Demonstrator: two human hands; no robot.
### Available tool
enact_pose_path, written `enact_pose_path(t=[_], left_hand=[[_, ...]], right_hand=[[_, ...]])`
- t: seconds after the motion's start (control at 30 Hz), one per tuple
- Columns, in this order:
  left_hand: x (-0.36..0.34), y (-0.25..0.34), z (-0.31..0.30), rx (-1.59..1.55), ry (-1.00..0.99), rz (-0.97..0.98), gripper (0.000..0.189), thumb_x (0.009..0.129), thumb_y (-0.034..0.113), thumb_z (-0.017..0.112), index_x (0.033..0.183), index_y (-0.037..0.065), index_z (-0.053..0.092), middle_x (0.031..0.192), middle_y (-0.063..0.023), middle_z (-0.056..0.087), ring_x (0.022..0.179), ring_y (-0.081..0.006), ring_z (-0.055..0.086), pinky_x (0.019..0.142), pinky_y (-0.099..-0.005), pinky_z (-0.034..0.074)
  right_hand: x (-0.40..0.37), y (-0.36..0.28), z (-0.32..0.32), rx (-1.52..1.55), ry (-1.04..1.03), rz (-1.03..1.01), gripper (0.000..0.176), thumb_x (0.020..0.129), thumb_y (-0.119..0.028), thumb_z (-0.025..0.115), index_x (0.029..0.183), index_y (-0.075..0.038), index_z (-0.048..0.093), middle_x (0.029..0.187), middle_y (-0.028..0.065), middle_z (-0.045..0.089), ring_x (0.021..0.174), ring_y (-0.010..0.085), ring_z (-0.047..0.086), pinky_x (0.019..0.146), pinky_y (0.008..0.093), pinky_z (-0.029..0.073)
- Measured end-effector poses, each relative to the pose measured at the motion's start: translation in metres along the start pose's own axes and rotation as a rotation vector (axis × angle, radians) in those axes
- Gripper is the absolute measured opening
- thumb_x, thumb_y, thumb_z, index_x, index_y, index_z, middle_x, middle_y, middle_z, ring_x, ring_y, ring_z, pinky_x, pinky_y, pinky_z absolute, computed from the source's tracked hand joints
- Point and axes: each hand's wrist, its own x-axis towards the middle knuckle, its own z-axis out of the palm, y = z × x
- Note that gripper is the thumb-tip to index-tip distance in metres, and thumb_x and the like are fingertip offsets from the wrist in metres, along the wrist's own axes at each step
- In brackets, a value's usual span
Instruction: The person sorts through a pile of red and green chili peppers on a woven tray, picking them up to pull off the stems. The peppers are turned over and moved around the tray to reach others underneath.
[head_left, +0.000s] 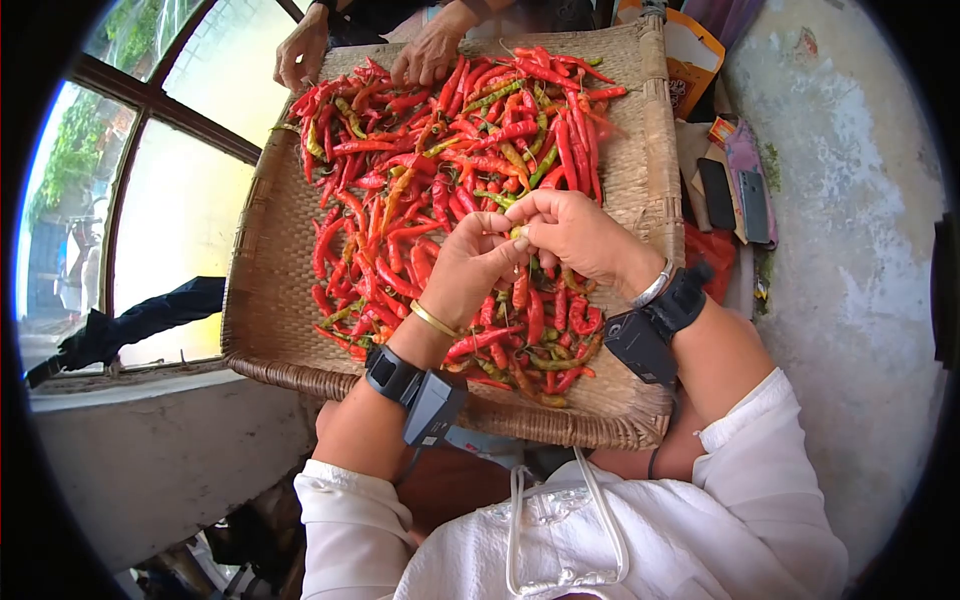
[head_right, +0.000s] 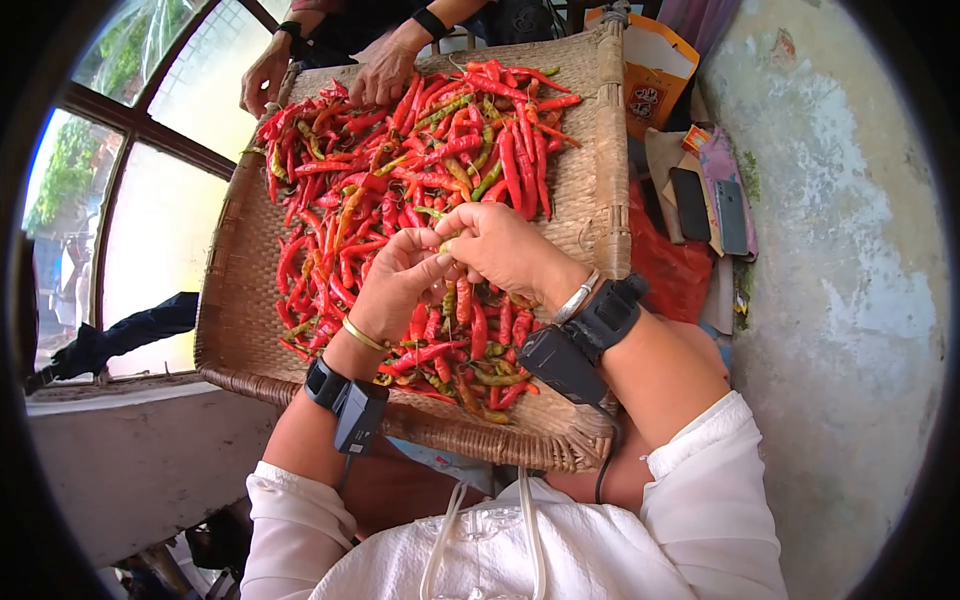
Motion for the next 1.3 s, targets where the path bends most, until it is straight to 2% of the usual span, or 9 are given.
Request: enact_pose_path(t=[0.37,0.6,0.67,0.7,0.8,0.9,0.97,1.07,1.3], left_hand=[[-0.028,0.002,-0.014,0.235,-0.127,-0.12,0.023,0.087,0.01,0.047,0.109,0.001,0.049,0.08,-0.0023,0.058,0.063,-0.0064,0.053,0.058,-0.0185,0.044],[-0.029,0.009,-0.023,0.256,-0.128,-0.077,0.023,0.089,0.013,0.046,0.109,0.001,0.051,0.081,-0.0038,0.06,0.065,-0.0065,0.054,0.059,-0.0185,0.045],[-0.027,0.01,-0.031,0.262,-0.112,-0.042,0.023,0.089,0.013,0.047,0.108,0.001,0.052,0.081,-0.0036,0.06,0.067,-0.0064,0.055,0.059,-0.0186,0.045],[-0.025,0.009,-0.036,0.436,-0.052,0.04,0.022,0.089,0.013,0.048,0.107,0.0,0.052,0.08,-0.0033,0.06,0.069,-0.0065,0.056,0.061,-0.0189,0.045],[-0.023,0.013,-0.045,0.774,0.046,0.161,0.022,0.086,0.012,0.054,0.103,-0.002,0.054,0.079,-0.0045,0.062,0.07,-0.0078,0.058,0.063,-0.0208,0.046],[-0.02,0.006,-0.049,1.009,0.058,0.264,0.027,0.077,0.018,0.06,0.098,0.002,0.056,0.073,-0.0145,0.062,0.068,-0.0287,0.061,0.061,-0.0356,0.047],[-0.02,0.007,-0.045,1.117,0.013,0.25,0.026,0.077,0.016,0.06,0.098,0.001,0.056,0.076,-0.0149,0.062,0.066,-0.0245,0.061,0.06,-0.0322,0.047],[-0.016,0.004,-0.038,1.294,-0.08,0.189,0.029,0.074,0.016,0.061,0.098,0.002,0.056,0.079,-0.0172,0.061,0.069,-0.0285,0.06,0.061,-0.0349,0.048],[-0.011,-0.016,-0.04,1.588,-0.268,0.228,0.032,0.07,0.021,0.061,0.098,0.007,0.055,0.085,-0.0176,0.059,0.079,-0.0331,0.058,0.068,-0.041,0.046]], right_hand=[[-0.013,0.008,0.014,-0.793,0.012,-0.355,0.022,0.068,-0.02,0.06,0.081,-0.004,0.055,0.073,0.0162,0.06,0.073,0.0333,0.059,0.065,0.0422,0.046],[-0.013,-0.001,0.001,-0.871,-0.027,-0.275,0.019,0.065,-0.017,0.058,0.078,-0.003,0.058,0.071,0.0166,0.06,0.069,0.0322,0.059,0.063,0.0401,0.046],[-0.015,-0.01,-0.006,-0.764,-0.134,-0.183,0.024,0.063,-0.016,0.058,0.083,-0.002,0.059,0.068,0.0159,0.059,0.064,0.029,0.059,0.061,0.0364,0.047],[-0.016,-0.013,-0.01,-0.656,-0.154,-0.175,0.012,0.069,-0.01,0.058,0.077,-0.001,0.056,0.054,0.0028,0.054,0.05,0.0075,0.051,0.048,0.0248,0.041],[-0.009,-0.027,-0.024,-0.318,-0.142,-0.02,0.015,0.074,-0.014,0.058,0.08,-0.001,0.058,0.063,0.0044,0.058,0.057,0.0107,0.056,0.051,0.024,0.045],[0.015,-0.026,-0.029,0.26,0.128,-0.294,0.031,0.081,-0.018,0.058,0.102,0.003,0.052,0.077,0.0052,0.059,0.062,0.0097,0.056,0.055,0.0208,0.046],[0.026,-0.029,-0.024,0.416,0.237,-0.377,0.037,0.081,-0.02,0.058,0.109,0.004,0.051,0.078,0.0057,0.059,0.065,0.0106,0.057,0.058,0.0206,0.046],[0.043,-0.012,-0.025,0.236,0.332,-0.315,0.041,0.08,-0.021,0.059,0.111,0.004,0.051,0.078,0.008,0.061,0.072,0.0131,0.058,0.064,0.0235,0.046],[0.035,0.012,-0.001,-1.141,0.005,-0.328,0.016,0.071,-0.015,0.058,0.08,-0.003,0.059,0.086,0.0162,0.058,0.083,0.0308,0.058,0.074,0.0412,0.046]])
